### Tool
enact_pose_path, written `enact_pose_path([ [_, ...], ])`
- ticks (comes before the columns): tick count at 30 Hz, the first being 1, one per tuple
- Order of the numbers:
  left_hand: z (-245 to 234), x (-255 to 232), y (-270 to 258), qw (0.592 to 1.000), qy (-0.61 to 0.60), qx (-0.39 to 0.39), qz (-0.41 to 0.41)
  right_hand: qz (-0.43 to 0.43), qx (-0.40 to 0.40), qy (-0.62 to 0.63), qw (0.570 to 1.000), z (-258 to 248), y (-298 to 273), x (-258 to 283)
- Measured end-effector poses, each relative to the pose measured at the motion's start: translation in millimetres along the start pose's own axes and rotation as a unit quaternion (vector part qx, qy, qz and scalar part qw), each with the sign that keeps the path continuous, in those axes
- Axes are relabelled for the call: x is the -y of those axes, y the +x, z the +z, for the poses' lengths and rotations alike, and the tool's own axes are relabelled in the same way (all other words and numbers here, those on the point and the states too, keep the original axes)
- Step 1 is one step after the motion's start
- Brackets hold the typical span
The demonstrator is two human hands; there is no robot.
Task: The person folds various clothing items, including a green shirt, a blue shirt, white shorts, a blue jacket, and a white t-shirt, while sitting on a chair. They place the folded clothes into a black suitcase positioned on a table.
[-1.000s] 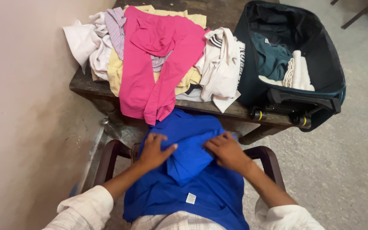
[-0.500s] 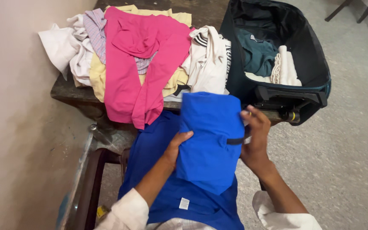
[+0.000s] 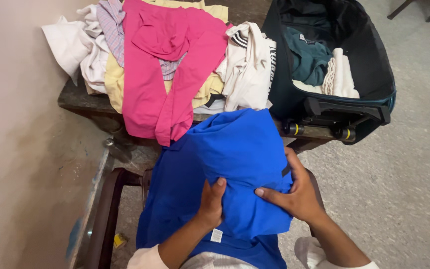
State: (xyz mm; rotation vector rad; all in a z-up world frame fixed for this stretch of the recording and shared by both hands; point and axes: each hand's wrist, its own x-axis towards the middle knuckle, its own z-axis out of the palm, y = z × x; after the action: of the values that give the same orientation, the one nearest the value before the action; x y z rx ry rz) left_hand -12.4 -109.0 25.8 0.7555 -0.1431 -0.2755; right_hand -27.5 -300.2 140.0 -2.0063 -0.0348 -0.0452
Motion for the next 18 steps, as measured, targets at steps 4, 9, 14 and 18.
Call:
enact_pose_path([
  [4,-12.3,18.6,0.0,0.983,0.149,-0.013,0.108,-0.058,0.008,0.093,0.994,-0.7,0.3,2.9],
  [9,-3.3,31.7,2.7,0.992,0.011,-0.107,0.068,-0.065,0.032,0.091,0.993,-1.9,2.6,1.9],
  [14,-0.5,17.6,1.2,0.991,-0.117,-0.025,-0.063,-0.036,0.031,0.102,0.994,-2.7,4.4,-1.5],
  [18,-2.4,11.2,5.7,0.995,-0.08,-0.052,-0.04,-0.062,0.079,0.113,0.988,-14.1,11.8,-6.9],
])
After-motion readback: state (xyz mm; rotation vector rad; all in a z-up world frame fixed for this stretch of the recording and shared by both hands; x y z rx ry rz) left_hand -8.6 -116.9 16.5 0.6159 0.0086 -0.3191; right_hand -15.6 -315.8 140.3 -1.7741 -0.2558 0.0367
